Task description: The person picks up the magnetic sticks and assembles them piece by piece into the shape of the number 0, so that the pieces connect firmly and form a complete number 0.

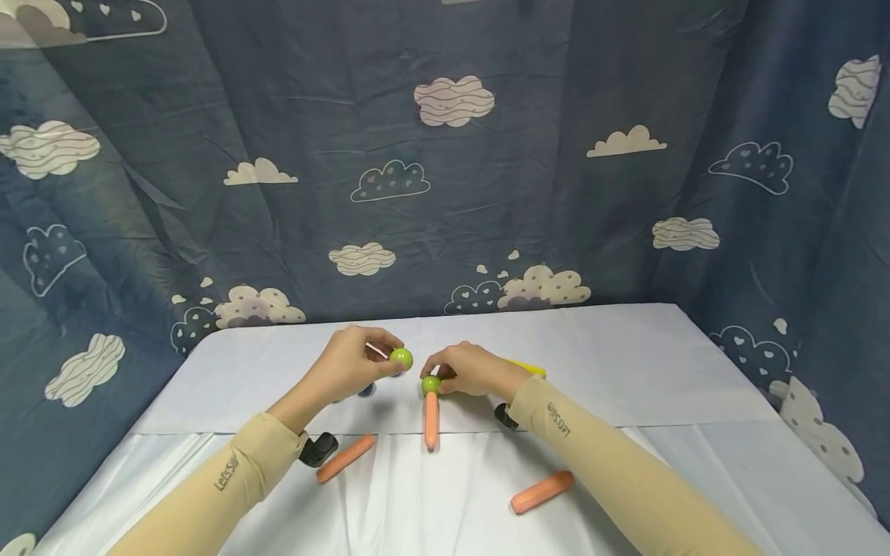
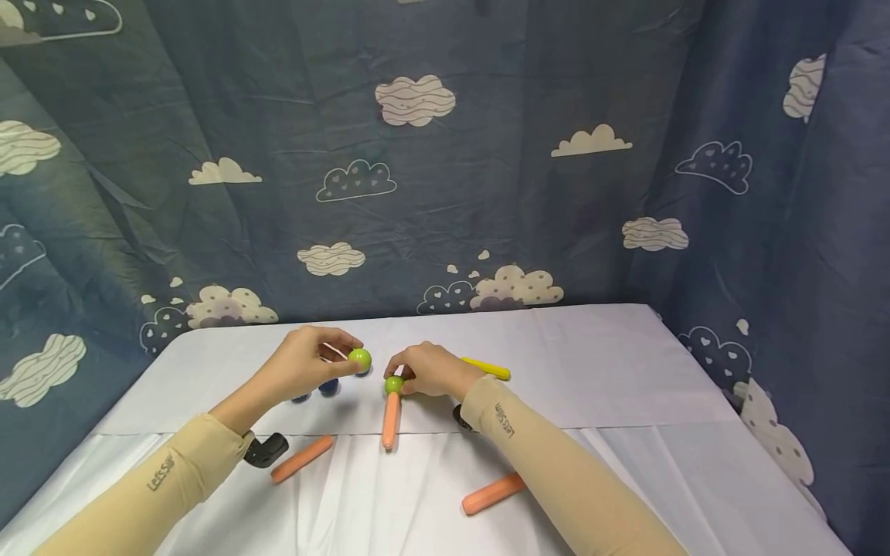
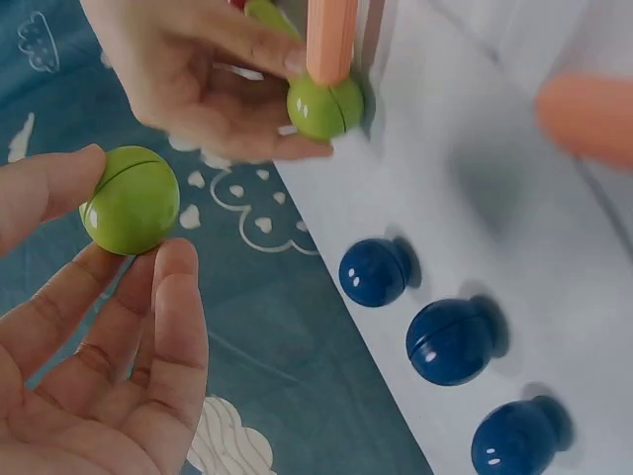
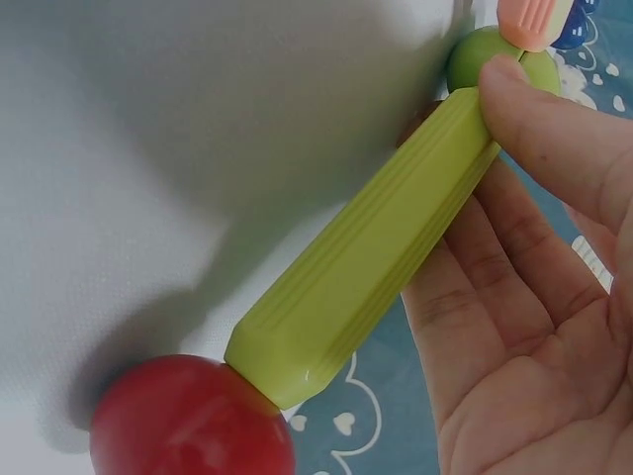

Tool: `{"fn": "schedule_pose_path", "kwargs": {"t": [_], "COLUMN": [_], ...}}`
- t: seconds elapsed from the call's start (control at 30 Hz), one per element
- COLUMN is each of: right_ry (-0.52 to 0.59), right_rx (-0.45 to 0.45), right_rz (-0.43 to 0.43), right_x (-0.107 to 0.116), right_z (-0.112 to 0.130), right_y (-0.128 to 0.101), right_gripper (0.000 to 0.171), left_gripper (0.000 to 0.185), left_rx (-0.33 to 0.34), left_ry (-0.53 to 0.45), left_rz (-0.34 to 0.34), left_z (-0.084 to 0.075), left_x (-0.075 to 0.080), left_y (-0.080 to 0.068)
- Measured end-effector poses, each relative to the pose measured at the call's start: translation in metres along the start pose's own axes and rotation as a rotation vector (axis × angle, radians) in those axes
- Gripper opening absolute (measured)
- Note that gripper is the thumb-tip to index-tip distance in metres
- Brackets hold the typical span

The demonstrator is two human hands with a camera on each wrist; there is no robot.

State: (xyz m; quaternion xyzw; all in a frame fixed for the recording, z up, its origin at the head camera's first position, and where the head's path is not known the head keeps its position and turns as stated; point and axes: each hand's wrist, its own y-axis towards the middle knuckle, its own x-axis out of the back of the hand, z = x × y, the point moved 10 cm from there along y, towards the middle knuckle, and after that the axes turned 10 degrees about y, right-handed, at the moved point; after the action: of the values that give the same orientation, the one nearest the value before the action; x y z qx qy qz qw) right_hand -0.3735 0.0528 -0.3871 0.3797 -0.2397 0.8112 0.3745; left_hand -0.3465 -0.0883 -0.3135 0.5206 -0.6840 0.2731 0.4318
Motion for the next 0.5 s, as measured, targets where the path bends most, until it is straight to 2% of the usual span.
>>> {"fn": "schedule_pose_path", "kwargs": {"t": [0.27,0.5], "right_ry": [-0.012,-0.012], "right_rx": [0.019,0.021], "right_rz": [-0.005,-0.006], "right_x": [0.001,0.0], "right_z": [0.002,0.003], "right_y": [-0.001,-0.002], "right_gripper": [0.032,0.032], "left_gripper": [0.021,0.022], "left_rx": [-0.033,-0.102], "left_ry": [-0.068,-0.102], "left_rz": [0.022,0.044], "left_z": [-0.005,-0.012], "left_x": [-0.011,-0.023], "left_y": [-0.034,-0.054]}}
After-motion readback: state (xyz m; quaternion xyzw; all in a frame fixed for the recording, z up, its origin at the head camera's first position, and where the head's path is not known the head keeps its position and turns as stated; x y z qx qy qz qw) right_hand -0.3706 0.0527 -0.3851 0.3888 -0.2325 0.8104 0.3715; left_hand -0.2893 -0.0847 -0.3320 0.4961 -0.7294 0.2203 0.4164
